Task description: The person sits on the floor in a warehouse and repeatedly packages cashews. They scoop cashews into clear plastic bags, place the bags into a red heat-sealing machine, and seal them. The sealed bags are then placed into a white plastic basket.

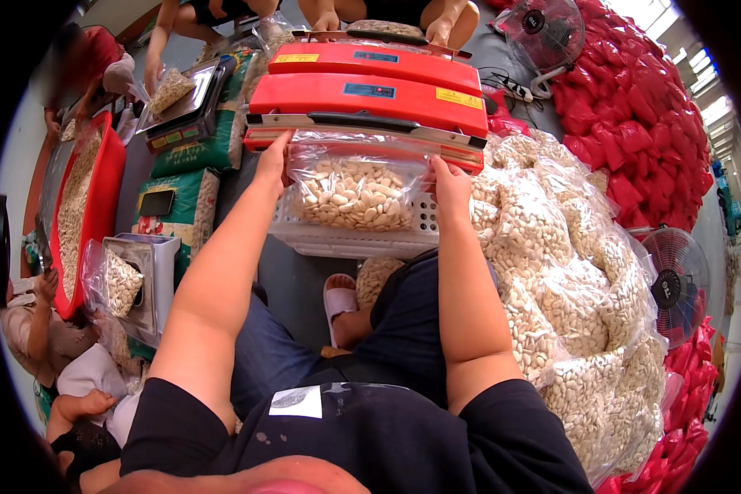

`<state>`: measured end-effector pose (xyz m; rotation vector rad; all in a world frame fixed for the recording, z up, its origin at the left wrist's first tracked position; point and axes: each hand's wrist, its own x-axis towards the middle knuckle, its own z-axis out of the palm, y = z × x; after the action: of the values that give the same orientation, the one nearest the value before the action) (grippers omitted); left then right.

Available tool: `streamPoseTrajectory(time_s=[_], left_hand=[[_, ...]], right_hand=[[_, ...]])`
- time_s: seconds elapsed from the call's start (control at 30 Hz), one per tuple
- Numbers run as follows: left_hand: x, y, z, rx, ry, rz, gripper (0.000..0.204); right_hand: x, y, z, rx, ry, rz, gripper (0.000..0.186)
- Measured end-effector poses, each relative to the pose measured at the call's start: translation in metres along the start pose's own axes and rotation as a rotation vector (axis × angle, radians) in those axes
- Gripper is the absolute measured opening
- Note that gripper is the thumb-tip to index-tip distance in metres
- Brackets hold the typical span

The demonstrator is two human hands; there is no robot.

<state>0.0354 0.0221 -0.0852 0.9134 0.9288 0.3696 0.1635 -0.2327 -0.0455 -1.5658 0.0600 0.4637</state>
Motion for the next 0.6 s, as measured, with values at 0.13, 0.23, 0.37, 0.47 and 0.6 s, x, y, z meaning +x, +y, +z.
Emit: streamPoseTrajectory(time_s=[0.13, 0.23, 0.37, 0.47, 0.6], left_hand=[[-0.014, 0.003, 0.009, 0.067, 0.006, 0.076, 0.018], [-0.007, 0.0, 0.003, 0.18, 0.046, 0.117, 0.018], [-0.004, -0.003, -0.002, 0.166, 0.036, 0.174, 0.017], [-0.003, -0.002, -0.005, 0.134, 0.001, 0.163, 0.016], [-0.012, 0.0, 0.007, 0.121, 0.001, 0.125, 0.017]], right_hand=[[0.022, 0.017, -0.003, 0.05, -0.002, -0.152, 0.015], [0.031, 0.023, -0.003, -0.062, -0.019, -0.198, 0.012], [0.03, 0.021, -0.002, -0.104, -0.029, -0.165, 0.019], [0.023, 0.007, -0.004, -0.245, -0.015, -0.136, 0.032], [0.006, -0.014, -0.011, -0.79, 0.207, -0.387, 0.041]])
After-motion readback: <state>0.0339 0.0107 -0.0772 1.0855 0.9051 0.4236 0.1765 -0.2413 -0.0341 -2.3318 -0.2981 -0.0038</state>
